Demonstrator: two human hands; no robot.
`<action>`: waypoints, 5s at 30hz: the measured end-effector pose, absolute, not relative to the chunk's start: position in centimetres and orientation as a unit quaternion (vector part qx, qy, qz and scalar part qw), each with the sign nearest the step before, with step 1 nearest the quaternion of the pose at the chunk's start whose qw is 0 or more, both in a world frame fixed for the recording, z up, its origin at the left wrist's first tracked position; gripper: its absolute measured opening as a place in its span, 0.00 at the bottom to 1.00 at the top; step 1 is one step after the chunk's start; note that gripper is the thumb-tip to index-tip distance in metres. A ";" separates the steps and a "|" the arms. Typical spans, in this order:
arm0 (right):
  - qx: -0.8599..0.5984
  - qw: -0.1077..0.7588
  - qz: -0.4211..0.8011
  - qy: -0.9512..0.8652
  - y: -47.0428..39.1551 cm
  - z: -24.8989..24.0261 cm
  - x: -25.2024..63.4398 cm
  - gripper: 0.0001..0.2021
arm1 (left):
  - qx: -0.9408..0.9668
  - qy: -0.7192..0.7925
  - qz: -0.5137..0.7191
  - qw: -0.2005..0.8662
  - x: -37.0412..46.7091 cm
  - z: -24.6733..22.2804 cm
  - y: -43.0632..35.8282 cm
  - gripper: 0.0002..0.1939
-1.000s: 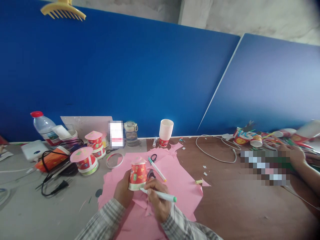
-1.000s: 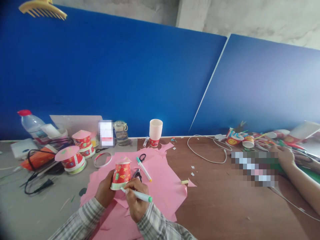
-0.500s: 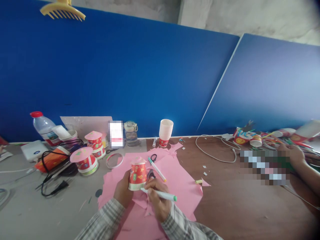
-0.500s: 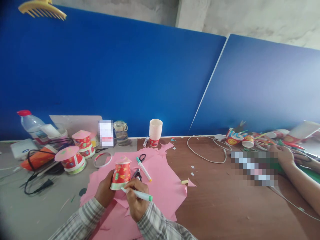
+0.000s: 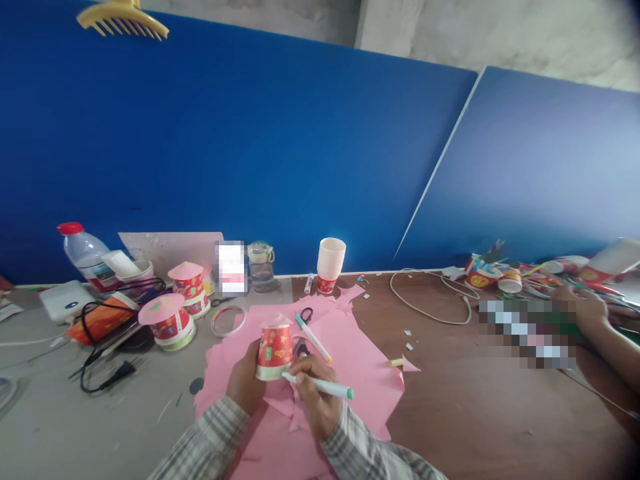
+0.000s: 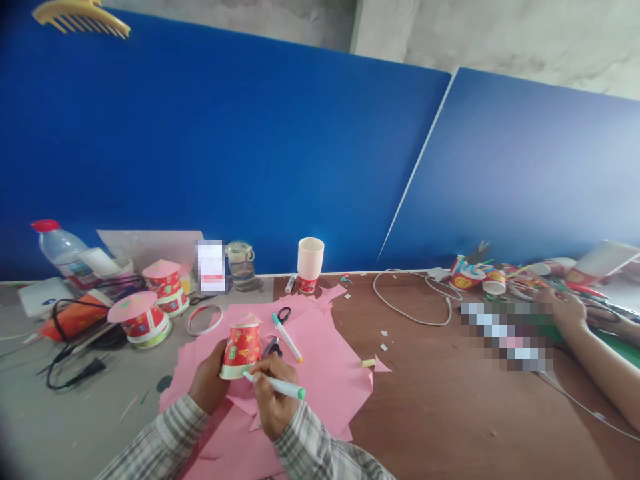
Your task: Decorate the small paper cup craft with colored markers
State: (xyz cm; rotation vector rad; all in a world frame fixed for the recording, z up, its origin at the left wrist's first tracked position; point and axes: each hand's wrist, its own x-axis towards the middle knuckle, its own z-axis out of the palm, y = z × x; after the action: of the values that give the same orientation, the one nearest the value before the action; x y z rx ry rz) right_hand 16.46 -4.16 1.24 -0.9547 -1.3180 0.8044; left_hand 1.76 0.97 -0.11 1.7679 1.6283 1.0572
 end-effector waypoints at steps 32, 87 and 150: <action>-0.400 0.621 0.359 -0.570 -4.2 1.5 16.6 0.09 | 0.654 0.601 0.388 0.244 1.8 -0.1 1.0 0.21; -0.414 0.584 0.284 -0.638 -4.9 2.1 15.8 0.09 | 0.702 0.613 0.324 0.160 1.6 -0.1 0.8 0.17; -0.418 0.592 0.368 -0.583 -4.3 1.7 16.1 0.09 | 0.716 0.611 0.309 0.135 1.6 -0.3 0.9 0.18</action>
State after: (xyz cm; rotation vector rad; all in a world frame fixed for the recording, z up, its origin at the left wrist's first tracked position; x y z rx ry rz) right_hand 16.10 -4.33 1.70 -0.9722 -1.3555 0.8548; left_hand 1.58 0.91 -0.30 2.0754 1.7690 0.8964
